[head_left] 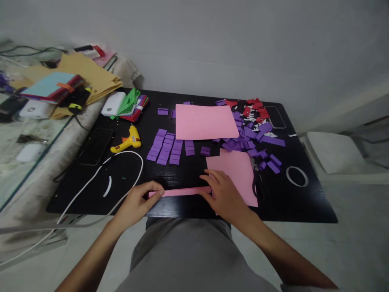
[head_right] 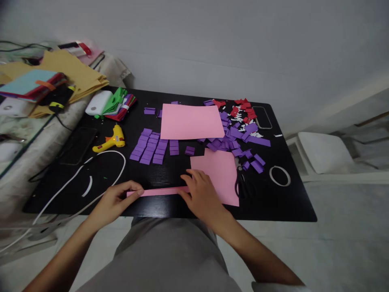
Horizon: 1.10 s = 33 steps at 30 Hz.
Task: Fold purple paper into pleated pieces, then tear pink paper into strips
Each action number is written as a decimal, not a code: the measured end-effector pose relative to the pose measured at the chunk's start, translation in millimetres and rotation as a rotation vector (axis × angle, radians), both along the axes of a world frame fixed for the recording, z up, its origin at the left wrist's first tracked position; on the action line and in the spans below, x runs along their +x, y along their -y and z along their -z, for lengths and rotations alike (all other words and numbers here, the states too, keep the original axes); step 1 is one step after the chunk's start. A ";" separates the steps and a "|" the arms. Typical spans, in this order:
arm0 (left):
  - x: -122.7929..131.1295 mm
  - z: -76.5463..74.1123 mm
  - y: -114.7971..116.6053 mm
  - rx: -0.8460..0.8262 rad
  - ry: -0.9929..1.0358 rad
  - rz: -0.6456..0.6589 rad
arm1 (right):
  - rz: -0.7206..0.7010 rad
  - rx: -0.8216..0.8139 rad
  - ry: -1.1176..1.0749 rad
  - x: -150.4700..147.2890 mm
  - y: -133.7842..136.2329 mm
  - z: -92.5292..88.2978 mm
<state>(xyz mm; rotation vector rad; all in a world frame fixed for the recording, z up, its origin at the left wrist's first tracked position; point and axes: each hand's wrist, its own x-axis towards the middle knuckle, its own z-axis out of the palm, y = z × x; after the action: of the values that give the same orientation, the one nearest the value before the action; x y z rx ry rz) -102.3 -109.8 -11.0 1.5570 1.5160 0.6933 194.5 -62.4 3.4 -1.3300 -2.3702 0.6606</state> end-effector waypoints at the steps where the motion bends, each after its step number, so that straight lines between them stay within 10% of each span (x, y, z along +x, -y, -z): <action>1: 0.0 0.7 3.3 -0.011 -0.004 -0.002 | -0.031 0.021 -0.042 -6.6 6.3 3.6; 6: 6.8 1.9 14.3 -0.058 -0.016 0.042 | -0.301 0.011 -0.119 -29.4 35.3 26.9; 11: 12.4 1.3 17.6 -0.058 -0.013 0.054 | -0.241 -0.051 -0.180 -32.9 46.0 41.2; 19: 19.5 -2.3 11.8 -0.023 0.040 0.122 | -0.034 -0.467 -0.325 -39.8 26.0 13.4; 33: 32.9 2.8 -0.9 -0.001 0.135 0.111 | -0.004 -0.545 -0.316 -38.4 14.3 -3.0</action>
<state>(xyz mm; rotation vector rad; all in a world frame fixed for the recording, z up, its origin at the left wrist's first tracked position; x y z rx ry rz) -69.3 -108.8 -13.8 1.5490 1.3207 0.7190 156.1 -76.8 6.5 -1.2918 -2.0088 1.4745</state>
